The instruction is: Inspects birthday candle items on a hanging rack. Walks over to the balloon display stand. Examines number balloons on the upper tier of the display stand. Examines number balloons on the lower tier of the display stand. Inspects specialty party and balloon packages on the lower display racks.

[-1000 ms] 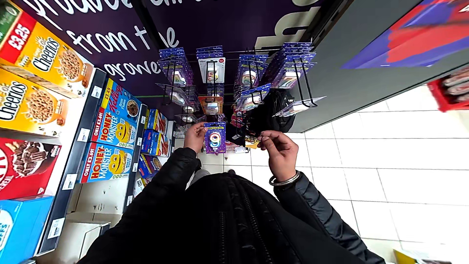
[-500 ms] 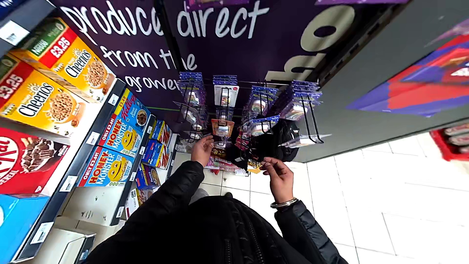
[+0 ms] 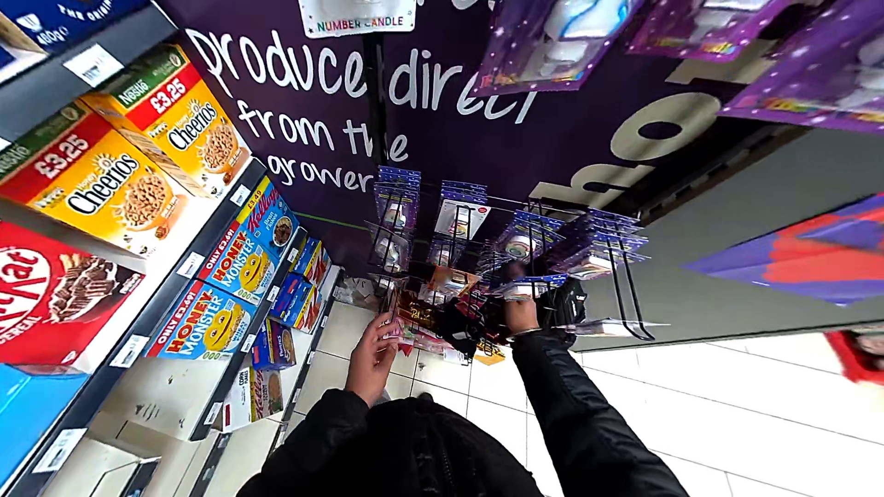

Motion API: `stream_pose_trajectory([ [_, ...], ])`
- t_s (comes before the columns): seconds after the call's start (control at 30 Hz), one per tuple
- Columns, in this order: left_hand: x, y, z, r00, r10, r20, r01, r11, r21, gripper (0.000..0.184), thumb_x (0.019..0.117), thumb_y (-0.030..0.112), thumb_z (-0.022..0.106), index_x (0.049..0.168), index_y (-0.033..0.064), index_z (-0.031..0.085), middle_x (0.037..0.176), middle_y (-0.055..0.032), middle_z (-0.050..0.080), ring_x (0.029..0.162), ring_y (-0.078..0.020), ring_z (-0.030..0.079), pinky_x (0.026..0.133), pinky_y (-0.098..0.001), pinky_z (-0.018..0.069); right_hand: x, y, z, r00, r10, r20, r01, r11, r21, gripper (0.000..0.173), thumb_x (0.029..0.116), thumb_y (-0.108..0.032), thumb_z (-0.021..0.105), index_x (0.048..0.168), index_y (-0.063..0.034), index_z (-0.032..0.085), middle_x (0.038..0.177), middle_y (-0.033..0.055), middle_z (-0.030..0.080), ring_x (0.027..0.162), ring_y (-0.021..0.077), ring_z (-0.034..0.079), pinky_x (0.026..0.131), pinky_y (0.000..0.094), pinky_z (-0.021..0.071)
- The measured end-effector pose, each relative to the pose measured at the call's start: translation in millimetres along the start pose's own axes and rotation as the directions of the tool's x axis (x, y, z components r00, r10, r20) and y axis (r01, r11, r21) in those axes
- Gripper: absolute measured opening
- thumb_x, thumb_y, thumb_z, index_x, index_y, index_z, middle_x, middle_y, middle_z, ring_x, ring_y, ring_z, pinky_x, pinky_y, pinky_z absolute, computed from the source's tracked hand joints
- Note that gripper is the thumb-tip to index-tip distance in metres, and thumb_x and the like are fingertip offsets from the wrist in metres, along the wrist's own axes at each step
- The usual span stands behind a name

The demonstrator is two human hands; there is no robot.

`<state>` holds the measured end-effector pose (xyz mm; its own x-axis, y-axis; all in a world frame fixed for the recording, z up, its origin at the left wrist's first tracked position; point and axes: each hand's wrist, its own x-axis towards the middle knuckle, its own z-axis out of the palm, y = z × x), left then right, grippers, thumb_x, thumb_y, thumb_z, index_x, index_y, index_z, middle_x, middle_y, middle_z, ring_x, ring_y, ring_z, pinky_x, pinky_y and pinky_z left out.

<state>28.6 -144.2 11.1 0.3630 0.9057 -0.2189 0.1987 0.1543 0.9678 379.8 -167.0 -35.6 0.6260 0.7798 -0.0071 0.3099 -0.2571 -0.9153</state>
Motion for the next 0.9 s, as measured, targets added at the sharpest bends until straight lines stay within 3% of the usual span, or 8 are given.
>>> stream_pose_trajectory([
  [0.07,-1.0,-5.0,-6.4,1.0,0.014,-0.024,-0.015,1.0,-0.025,0.056,0.0983,0.01,0.063,0.151,0.0039,0.042,0.139,-0.0104,0.063,0.112,-0.0216,0.071,0.094,-0.0374,0.0622,14.5,7.8,7.2,0.999,-0.031,0.031,0.026,0.99,0.137,0.064,0.1011,-0.013,0.056,0.16,-0.005,0.031,0.159,0.0159,0.042,0.143,0.0231,0.045,0.117,0.0413,0.0402],
  [0.2,-2.4,-8.2,-14.9,0.998,-0.001,-0.062,-0.003,0.998,-0.07,0.058,0.0981,0.008,0.062,0.151,0.0035,0.04,0.138,-0.0112,0.063,0.112,-0.0225,0.071,0.094,-0.0375,0.062,26.1,18.4,14.3,1.0,-0.016,-0.006,0.017,0.957,0.289,0.058,0.1005,-0.007,0.057,0.155,-0.0012,0.038,0.155,0.0171,0.046,0.139,0.0207,0.049,0.115,0.0369,0.0432],
  [0.33,-3.6,-11.9,-19.9,0.997,-0.016,-0.079,0.009,0.996,-0.094,0.058,0.0983,0.007,0.062,0.152,0.0059,0.04,0.137,-0.012,0.063,0.111,-0.0228,0.071,0.095,-0.0378,0.0615,24.4,15.8,11.3,0.999,0.021,-0.05,-0.016,0.996,0.093,0.041,0.1025,-0.013,0.06,0.14,0.0008,0.052,0.13,0.0178,0.063,0.116,0.021,0.063,0.102,0.0388,0.0519],
  [0.4,-4.1,-12.5,-21.8,0.997,-0.016,-0.077,0.008,0.995,-0.098,0.058,0.0982,0.007,0.061,0.152,0.0065,0.04,0.137,-0.0116,0.064,0.111,-0.0231,0.071,0.095,-0.0382,0.0613,18.5,19.2,5.1,0.999,0.002,-0.048,-0.001,1.0,0.028,0.038,0.1022,-0.016,0.06,0.135,0.0022,0.057,0.125,0.0196,0.065,0.115,0.0242,0.063,0.101,0.0444,0.0508],
  [0.47,-4.0,-11.4,-22.4,0.998,-0.022,-0.059,0.017,0.996,-0.09,0.059,0.0991,0.009,0.062,0.153,0.008,0.039,0.136,-0.0098,0.065,0.112,-0.0226,0.07,0.096,-0.0383,0.0609,9.8,25.5,0.0,0.999,-0.001,-0.048,0.003,0.999,0.046,0.035,0.1005,-0.02,0.058,0.129,-0.0006,0.06,0.12,0.015,0.066,0.111,0.0197,0.063,0.098,0.0426,0.0516],
  [0.53,-3.7,-9.6,-21.8,0.999,-0.037,-0.036,0.035,0.996,-0.078,0.06,0.0991,0.008,0.062,0.154,0.0093,0.038,0.136,-0.0092,0.065,0.112,-0.0216,0.07,0.096,-0.038,0.0606,-4.7,25.4,-4.2,0.997,0.066,-0.03,-0.062,0.989,0.132,0.031,0.099,-0.009,0.06,0.128,0.002,0.062,0.119,0.0173,0.068,0.109,0.0229,0.067,0.097,0.0463,0.0552],
  [0.7,-4.9,-9.6,-14.5,0.998,-0.058,0.036,0.059,0.998,-0.03,0.061,0.0981,0.006,0.064,0.153,0.015,0.041,0.133,-0.0059,0.067,0.109,-0.0197,0.071,0.093,-0.0387,0.0612,-47.0,13.5,-20.0,0.997,0.06,0.058,-0.067,0.988,0.14,0.023,0.1046,-0.015,0.054,0.12,-0.0009,0.063,0.099,0.0107,0.069,0.08,0.0157,0.067,0.072,0.0382,0.0582],
  [0.9,-8.3,1.8,0.1,0.989,-0.04,0.14,0.037,0.999,0.027,0.063,0.0973,0.003,0.063,0.154,0.0167,0.04,0.136,-0.0051,0.066,0.109,-0.0201,0.071,0.089,-0.0389,0.0616,-101.0,1.5,-41.3,0.996,-0.036,0.087,0.01,0.961,0.276,0.018,0.1004,-0.009,0.055,0.114,-0.0014,0.065,0.095,0.0084,0.071,0.077,0.0157,0.07,0.072,0.0354,0.0623],
])
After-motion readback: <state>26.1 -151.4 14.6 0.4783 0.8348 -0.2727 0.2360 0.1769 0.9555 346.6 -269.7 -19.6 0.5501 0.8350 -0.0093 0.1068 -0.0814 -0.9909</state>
